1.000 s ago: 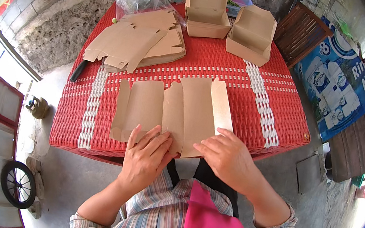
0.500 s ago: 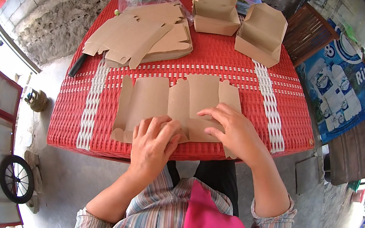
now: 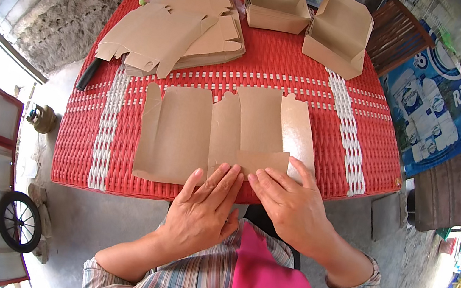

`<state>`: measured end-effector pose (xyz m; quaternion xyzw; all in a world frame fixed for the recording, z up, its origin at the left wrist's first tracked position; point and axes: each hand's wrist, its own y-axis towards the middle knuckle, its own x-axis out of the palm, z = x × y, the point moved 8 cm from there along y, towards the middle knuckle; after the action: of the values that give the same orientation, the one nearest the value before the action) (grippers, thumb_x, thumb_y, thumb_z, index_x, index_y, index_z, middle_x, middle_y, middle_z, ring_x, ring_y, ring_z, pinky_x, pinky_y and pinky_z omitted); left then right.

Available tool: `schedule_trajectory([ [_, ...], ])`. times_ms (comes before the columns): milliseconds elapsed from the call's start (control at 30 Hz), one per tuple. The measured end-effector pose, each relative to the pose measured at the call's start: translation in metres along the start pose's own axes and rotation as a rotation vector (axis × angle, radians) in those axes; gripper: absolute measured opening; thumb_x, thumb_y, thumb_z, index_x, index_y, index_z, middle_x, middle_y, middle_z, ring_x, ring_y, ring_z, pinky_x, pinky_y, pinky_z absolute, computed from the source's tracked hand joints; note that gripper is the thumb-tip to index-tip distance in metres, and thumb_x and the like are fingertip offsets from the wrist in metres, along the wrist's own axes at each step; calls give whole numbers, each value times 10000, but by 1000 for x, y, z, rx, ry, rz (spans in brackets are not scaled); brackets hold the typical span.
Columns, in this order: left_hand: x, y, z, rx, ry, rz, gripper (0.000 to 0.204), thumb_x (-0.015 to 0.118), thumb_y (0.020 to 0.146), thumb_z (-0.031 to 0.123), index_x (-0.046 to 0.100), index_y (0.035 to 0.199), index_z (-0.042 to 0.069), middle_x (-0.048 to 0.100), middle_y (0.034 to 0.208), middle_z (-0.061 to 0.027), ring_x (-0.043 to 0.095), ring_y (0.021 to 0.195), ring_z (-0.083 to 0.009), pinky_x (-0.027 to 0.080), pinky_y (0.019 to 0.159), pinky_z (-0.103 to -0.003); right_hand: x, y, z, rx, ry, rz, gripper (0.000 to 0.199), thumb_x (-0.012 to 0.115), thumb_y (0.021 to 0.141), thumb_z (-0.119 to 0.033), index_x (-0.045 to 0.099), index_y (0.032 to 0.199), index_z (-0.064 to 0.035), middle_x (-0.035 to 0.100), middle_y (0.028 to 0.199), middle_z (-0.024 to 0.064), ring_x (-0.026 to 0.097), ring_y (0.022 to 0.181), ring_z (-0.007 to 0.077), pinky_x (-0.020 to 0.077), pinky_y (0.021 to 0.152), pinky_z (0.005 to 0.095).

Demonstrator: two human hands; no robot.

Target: The person assembles flat cardboard food containers by hand. They fold the pre-cut cardboard pieces along the score lines, tuck the flaps into slots, and secure the tabs to form the box structure. The person repeats this process for multiple units, stacking the finished boxes on the table.

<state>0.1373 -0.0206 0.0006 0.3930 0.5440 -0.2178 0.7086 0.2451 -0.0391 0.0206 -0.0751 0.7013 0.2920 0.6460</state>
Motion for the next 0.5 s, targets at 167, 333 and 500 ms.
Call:
schedule_trajectory([
  [167,2,0,-1,14,89,-22,516,549,877,252,545,1339,24,518,1413,-73,453,1347,-176,99,1194,-441,-5,-9,14,71,-9,-17,339,539,838,-136,673,1108,19,650,1047,65,610,1071,188,315,1113,532],
  [333,2,-2,-3,-16,23,-4,489,570,856,176,566,1327,46,542,1398,-53,507,1307,-158,83,1189,-460,-13,-18,40,146,118,-88,317,619,848,-172,676,1107,2,658,1085,70,616,1081,190,322,1115,503],
  [500,3,-1,-6,-41,-66,47,495,594,826,145,582,1312,52,557,1383,-48,523,1293,-169,116,1185,-475,-24,-29,45,175,245,-60,341,717,827,-178,681,1131,-29,658,1162,73,626,1102,219,361,1096,468],
])
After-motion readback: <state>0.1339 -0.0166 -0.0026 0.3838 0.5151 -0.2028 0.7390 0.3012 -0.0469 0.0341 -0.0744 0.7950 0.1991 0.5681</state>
